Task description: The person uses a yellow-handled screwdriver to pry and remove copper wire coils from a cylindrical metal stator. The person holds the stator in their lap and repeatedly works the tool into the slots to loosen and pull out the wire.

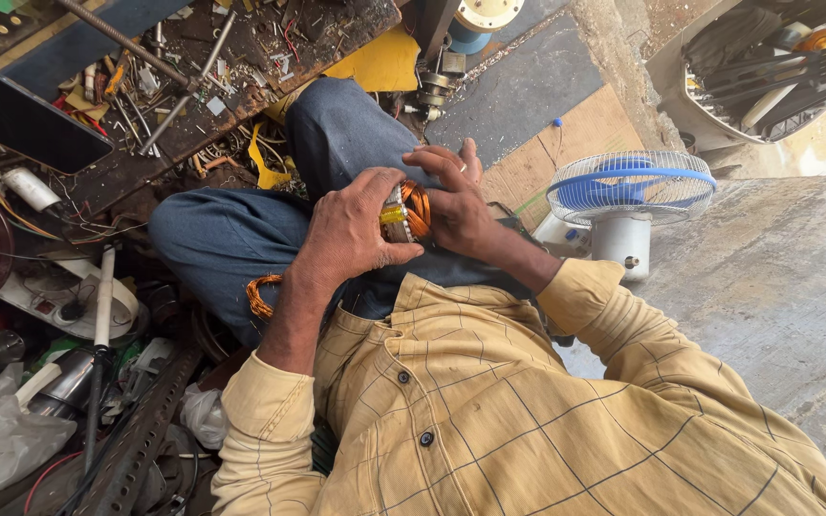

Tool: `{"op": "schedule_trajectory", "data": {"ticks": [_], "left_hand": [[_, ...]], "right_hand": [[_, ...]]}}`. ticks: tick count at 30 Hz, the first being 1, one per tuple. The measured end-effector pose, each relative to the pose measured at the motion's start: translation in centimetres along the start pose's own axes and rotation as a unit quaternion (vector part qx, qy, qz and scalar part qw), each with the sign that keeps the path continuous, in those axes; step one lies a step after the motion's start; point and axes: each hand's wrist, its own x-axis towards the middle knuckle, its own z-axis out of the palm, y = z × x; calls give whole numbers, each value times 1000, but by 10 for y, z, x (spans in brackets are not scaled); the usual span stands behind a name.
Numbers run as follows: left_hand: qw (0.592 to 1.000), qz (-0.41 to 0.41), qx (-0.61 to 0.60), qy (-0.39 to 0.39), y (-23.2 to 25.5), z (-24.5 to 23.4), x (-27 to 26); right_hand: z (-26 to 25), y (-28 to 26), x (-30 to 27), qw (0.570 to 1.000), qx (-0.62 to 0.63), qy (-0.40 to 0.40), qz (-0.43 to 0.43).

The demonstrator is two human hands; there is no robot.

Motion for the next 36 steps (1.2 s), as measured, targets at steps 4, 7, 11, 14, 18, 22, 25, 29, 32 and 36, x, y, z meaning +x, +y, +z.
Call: {"op": "schedule_trajectory", "data": {"ticks": [4,7,11,14,18,22,25,29,32,36], "left_hand": [[1000,-10,7,-12,1,-2,-1],[1000,-6,10,-11,1,-2,-2],[1000,3,3,0,1,0,-4],[1000,0,4,0,1,1,-4],[1000,-4,17,-5,1,-1,-2],[1000,-9,25,-12,3,-3,-3],[999,-11,31,-17,5,-2,-2],[999,-9,32,-24,6,-1,0],[1000,25,14,13,8,-3,1],[1000,14,-5,13,16,-10,4]], "right_hand": [[6,-4,0,985,162,15,57],[8,-2,0,991,123,35,39],[7,-1,-4,998,21,62,-9],[0,1,-2,999,-2,36,-40],[-8,1,4,998,1,10,-67],[-6,-1,5,996,-12,21,-81],[1,2,1,995,-29,48,-88],[12,6,-6,990,-76,72,-91],[12,8,-8,992,-72,63,-79],[-1,10,-12,995,-19,37,-88]]}}
